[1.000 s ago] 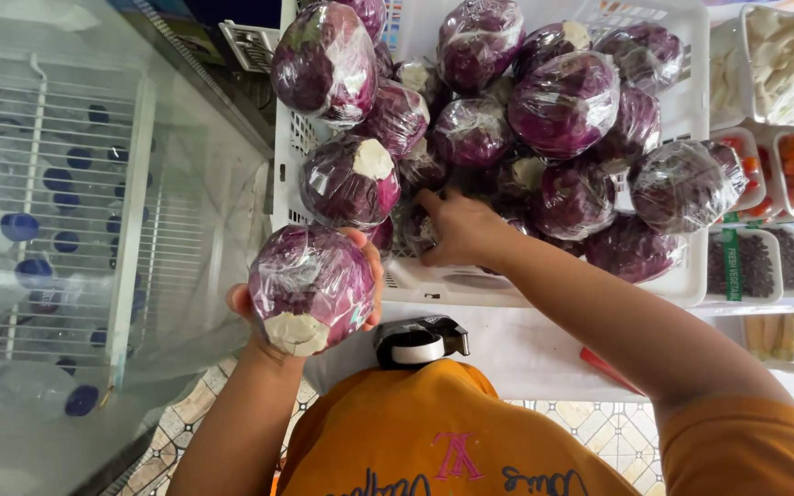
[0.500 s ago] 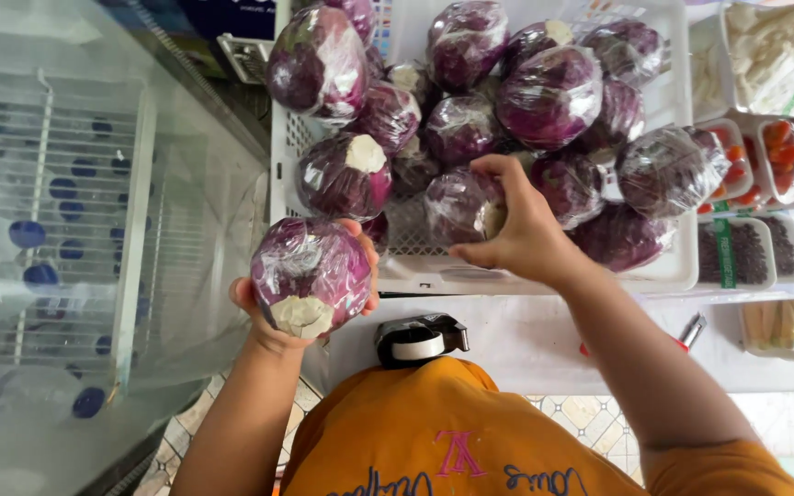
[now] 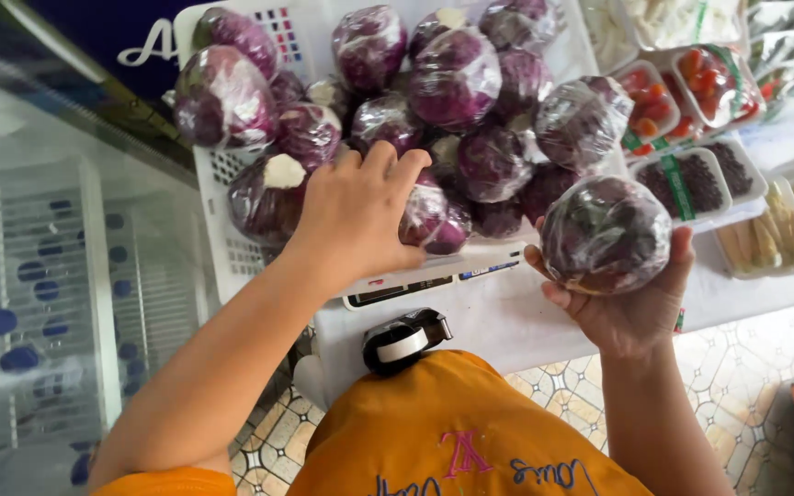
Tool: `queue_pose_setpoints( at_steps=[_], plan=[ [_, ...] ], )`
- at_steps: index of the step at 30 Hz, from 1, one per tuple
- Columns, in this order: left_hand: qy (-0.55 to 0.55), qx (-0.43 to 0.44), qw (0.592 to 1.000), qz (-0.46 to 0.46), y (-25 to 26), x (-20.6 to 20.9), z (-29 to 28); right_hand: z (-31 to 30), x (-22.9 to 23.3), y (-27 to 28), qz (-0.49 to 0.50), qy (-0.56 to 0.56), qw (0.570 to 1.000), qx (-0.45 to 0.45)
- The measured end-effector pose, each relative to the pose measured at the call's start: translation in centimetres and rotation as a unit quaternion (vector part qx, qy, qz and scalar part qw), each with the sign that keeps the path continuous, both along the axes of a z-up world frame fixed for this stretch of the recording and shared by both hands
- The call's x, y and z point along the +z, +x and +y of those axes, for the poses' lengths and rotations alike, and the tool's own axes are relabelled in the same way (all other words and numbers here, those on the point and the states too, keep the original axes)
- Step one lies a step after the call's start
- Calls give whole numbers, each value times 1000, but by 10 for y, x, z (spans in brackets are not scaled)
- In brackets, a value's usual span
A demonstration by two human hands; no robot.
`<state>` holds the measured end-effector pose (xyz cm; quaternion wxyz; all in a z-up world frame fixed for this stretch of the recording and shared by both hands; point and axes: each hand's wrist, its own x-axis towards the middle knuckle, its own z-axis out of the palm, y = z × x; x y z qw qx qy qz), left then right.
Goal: Weighing and sorting plastic-wrapped red cabbages on a digital scale
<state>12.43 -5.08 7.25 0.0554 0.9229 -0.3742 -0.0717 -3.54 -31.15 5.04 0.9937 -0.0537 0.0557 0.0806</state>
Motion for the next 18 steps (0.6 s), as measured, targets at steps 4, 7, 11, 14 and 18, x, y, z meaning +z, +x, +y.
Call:
queue_pose_setpoints(
  at_steps=[4, 7, 11, 14, 18],
  plan=[
    [134, -39, 990, -1, 21, -39, -35, -13, -9, -26, -7, -38, 996, -81],
    [233, -37, 971, 25, 35, -68, -48, -23, -17, -38, -70, -151, 981, -102],
    [268, -22, 957, 105, 40, -89, -56, -31, -36, -54, 18, -501, 827, -256],
    [304, 0, 944, 129, 39, -96, -57, -23, -24, -53, 50, -640, 708, -294],
    [256, 22, 958, 124, 30, -83, -48, -5, -7, -37, -26, -715, 627, -308]
  ],
)
